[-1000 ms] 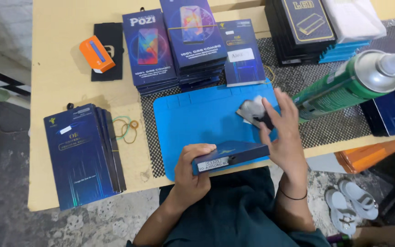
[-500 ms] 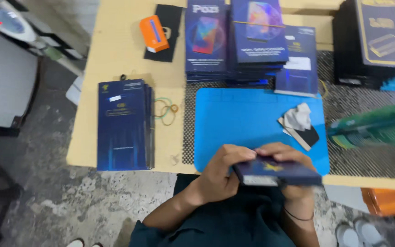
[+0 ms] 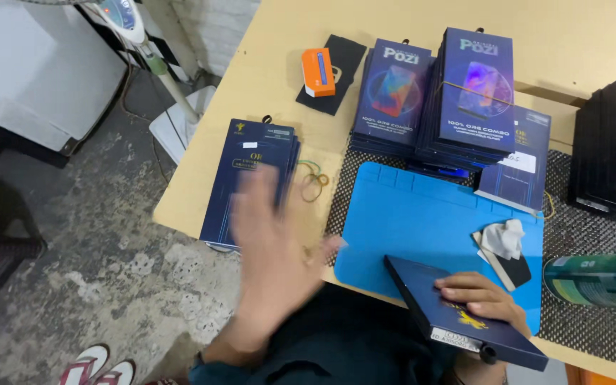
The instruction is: The person cleans mobile phone replacement screens using a spray and a cloth, then places each screen into a cardboard box.
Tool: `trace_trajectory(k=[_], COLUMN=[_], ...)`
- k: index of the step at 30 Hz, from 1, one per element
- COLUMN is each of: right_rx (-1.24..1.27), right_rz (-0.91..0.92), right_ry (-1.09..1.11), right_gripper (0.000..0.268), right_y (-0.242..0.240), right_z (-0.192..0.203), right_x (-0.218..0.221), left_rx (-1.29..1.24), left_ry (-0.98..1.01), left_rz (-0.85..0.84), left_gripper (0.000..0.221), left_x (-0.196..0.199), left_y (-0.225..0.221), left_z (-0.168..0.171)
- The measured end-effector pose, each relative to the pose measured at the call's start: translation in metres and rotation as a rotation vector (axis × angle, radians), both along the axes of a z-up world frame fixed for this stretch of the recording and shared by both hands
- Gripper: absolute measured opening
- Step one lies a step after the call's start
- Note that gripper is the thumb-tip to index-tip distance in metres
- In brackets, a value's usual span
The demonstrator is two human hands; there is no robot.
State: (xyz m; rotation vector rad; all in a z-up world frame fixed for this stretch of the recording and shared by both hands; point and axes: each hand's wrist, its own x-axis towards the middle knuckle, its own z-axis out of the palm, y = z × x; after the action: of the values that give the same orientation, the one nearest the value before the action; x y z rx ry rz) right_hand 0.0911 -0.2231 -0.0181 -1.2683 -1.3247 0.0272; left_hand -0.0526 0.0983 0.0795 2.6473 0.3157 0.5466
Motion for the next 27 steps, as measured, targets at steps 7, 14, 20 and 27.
trace_trajectory(k=[7, 14, 20, 27], right_rx=[0.068, 0.198, 0.236, 0.264], right_rz=[0.059, -0.074, -0.187, -0.292], right_ry=[-0.003, 0.021, 0.033, 0.075], right_gripper=[0.047, 0.041, 0.041, 0.029], right_y=[0.006, 0.031, 0.04, 0.025], right_z=[-0.011, 0.011, 0.023, 0.041], right_x=[0.004, -0.013, -0.026, -0.043], left_rx=[0.04, 0.062, 0.027, 0.156], left_ry=[0.224, 0.167, 0.338, -0.11], left_rz=[0.453, 0.415, 0.429, -0.373], left_gripper=[0.097, 0.078, 0.103, 0.048], left_x=[0.003, 0.006, 0.009, 0.075], left_y=[0.047, 0.05, 0.04, -0.053], left_z=[-0.014, -0.014, -0.004, -0.002])
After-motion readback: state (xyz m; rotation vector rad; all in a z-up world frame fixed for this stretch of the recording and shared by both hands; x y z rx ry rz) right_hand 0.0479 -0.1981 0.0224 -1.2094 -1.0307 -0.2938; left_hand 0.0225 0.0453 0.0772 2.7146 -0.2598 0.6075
